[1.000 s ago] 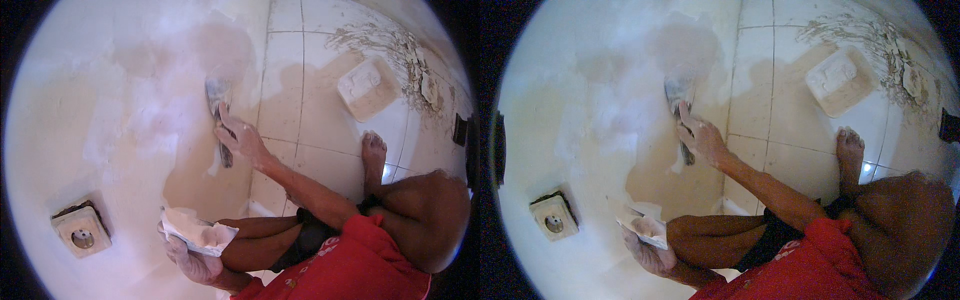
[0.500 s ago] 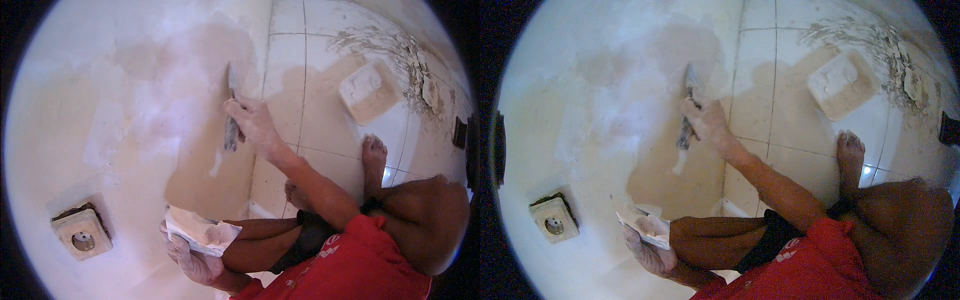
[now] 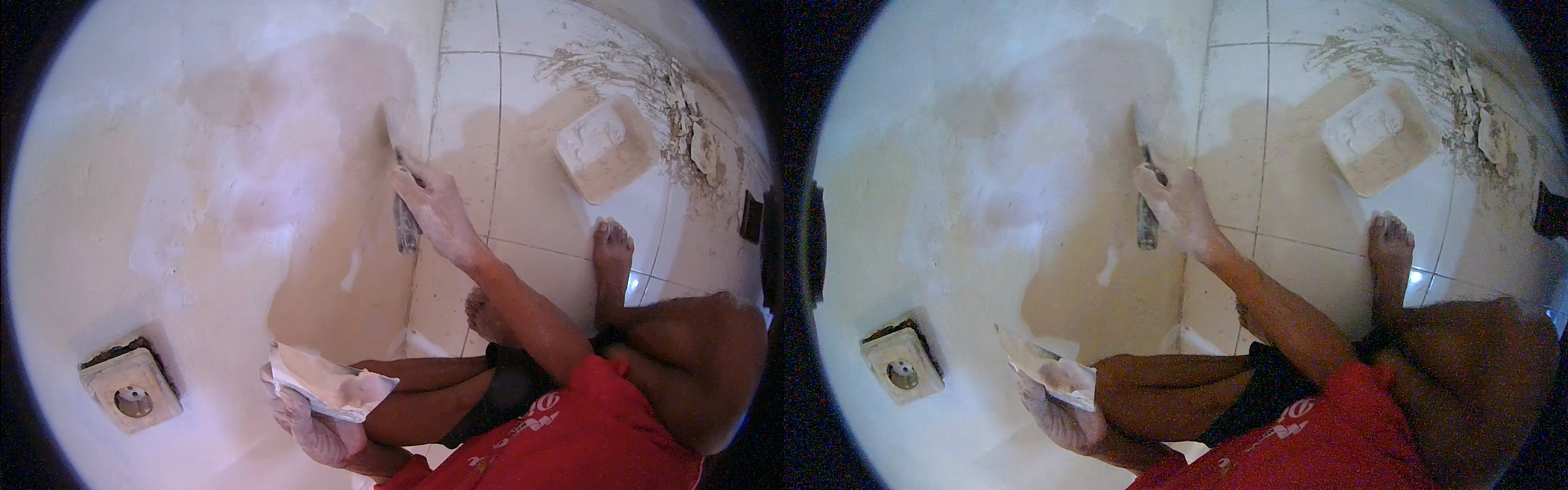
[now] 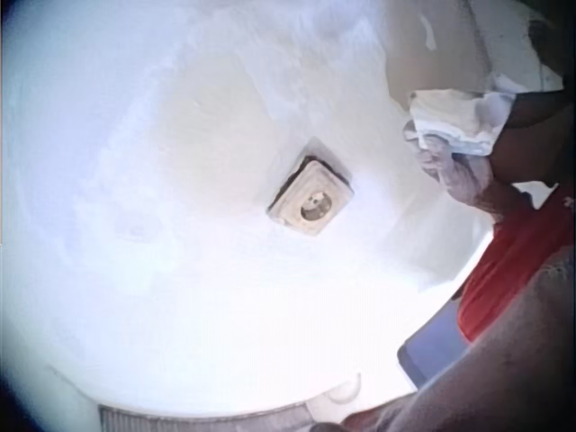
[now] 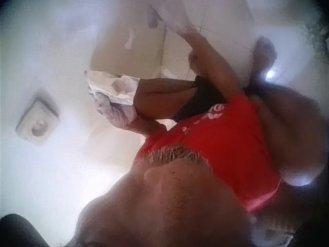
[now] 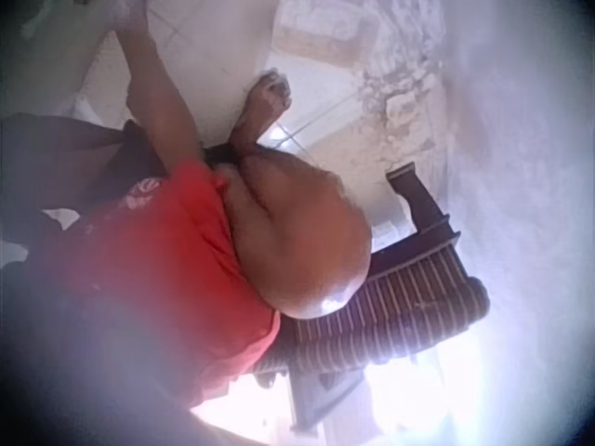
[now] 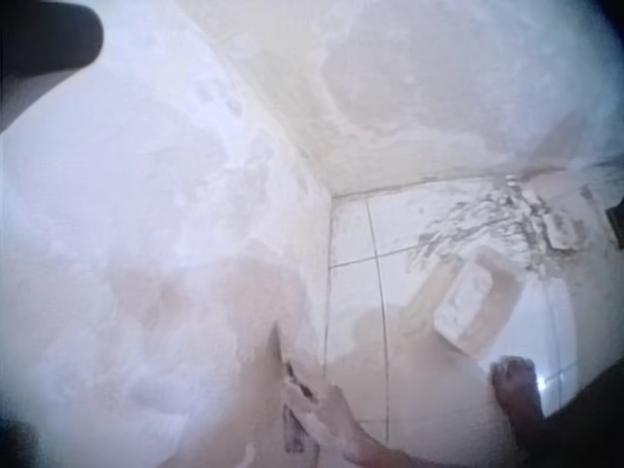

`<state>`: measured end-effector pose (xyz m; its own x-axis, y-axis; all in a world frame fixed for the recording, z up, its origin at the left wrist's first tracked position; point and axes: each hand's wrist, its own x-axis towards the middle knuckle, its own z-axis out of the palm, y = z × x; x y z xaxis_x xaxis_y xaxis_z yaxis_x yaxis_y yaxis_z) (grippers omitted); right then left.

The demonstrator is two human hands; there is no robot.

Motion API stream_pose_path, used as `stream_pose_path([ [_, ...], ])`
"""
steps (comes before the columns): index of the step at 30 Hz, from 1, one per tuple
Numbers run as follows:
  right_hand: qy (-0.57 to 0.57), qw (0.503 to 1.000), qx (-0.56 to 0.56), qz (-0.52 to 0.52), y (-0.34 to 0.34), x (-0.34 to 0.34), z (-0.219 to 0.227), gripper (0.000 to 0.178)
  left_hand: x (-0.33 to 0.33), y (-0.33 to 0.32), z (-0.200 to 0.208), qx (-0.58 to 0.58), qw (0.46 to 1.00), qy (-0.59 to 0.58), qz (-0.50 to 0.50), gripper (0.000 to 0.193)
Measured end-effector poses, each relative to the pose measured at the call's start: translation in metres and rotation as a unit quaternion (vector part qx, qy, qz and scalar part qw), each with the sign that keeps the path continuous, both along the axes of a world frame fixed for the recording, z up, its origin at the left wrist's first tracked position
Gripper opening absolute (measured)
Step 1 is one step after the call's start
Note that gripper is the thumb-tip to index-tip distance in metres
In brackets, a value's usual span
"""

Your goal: The person applies plaster to a wall using putty knives, scoops additional plaster from a container onto a putty knife, and spreads the plaster across the wall surface.

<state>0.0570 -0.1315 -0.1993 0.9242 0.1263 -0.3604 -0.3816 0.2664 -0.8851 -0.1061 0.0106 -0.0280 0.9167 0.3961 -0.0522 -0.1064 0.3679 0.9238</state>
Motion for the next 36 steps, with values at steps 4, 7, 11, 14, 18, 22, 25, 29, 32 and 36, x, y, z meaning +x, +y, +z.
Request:
stream_pose_path([
  [4, -0.083, 0.995, 0.048, -0.027, 0.019, -0.018, 0.027, 0.049, 0.002, -0.002, 0.0, -0.018, 0.999, -0.015, 0.037, 0.047],
  [7, -0.205, 0.978, 0.014, -0.023, 0.026, -0.043, 0.024, 0.049, -0.02, 0.034, -0.002, 0.03, 0.999, 0.016, 0.039, 0.048],
  [11, -0.078, 0.99, -0.088, 0.073, -0.002, -0.031, -0.024, 0.045, -0.003, 0.001, 0.0, -0.027, 0.993, 0.007, 0.113, 0.046],
  [14, -0.061, 0.994, -0.008, -0.094, -0.025, 0.008, -0.067, 0.046, -0.004, 0.0, -0.001, -0.058, 0.979, 0.02, 0.192, 0.043],
  [18, -0.145, 0.982, -0.011, -0.121, -0.054, 0.073, -0.09, 0.042, -0.016, 0.014, -0.002, -0.019, 0.986, 0.034, 0.163, 0.042],
  [22, -0.099, 0.995, 0.011, -0.012, -0.05, 0.085, -0.097, 0.045, -0.032, 0.041, -0.012, 0.024, 0.988, 0.041, 0.145, 0.044],
  [25, -0.094, 0.996, -0.009, 0.008, -0.035, 0.058, -0.086, 0.043, -0.023, 0.032, -0.011, 0.021, 0.986, 0.033, 0.162, 0.043],
  [29, -0.131, 0.99, -0.041, -0.02, -0.002, 0.024, -0.08, 0.041, -0.009, 0.013, -0.004, -0.15, 0.951, 0.015, 0.271, 0.038],
  [32, -0.106, 0.982, -0.109, 0.108, 0.007, 0.001, -0.084, 0.046, -0.009, 0.014, -0.009, -0.019, 0.962, 0.059, 0.265, 0.035],
  [36, -0.164, 0.984, -0.057, 0.049, 0.017, -0.037, -0.071, 0.046, -0.028, 0.047, -0.019, -0.002, 0.963, 0.062, 0.264, 0.038],
])
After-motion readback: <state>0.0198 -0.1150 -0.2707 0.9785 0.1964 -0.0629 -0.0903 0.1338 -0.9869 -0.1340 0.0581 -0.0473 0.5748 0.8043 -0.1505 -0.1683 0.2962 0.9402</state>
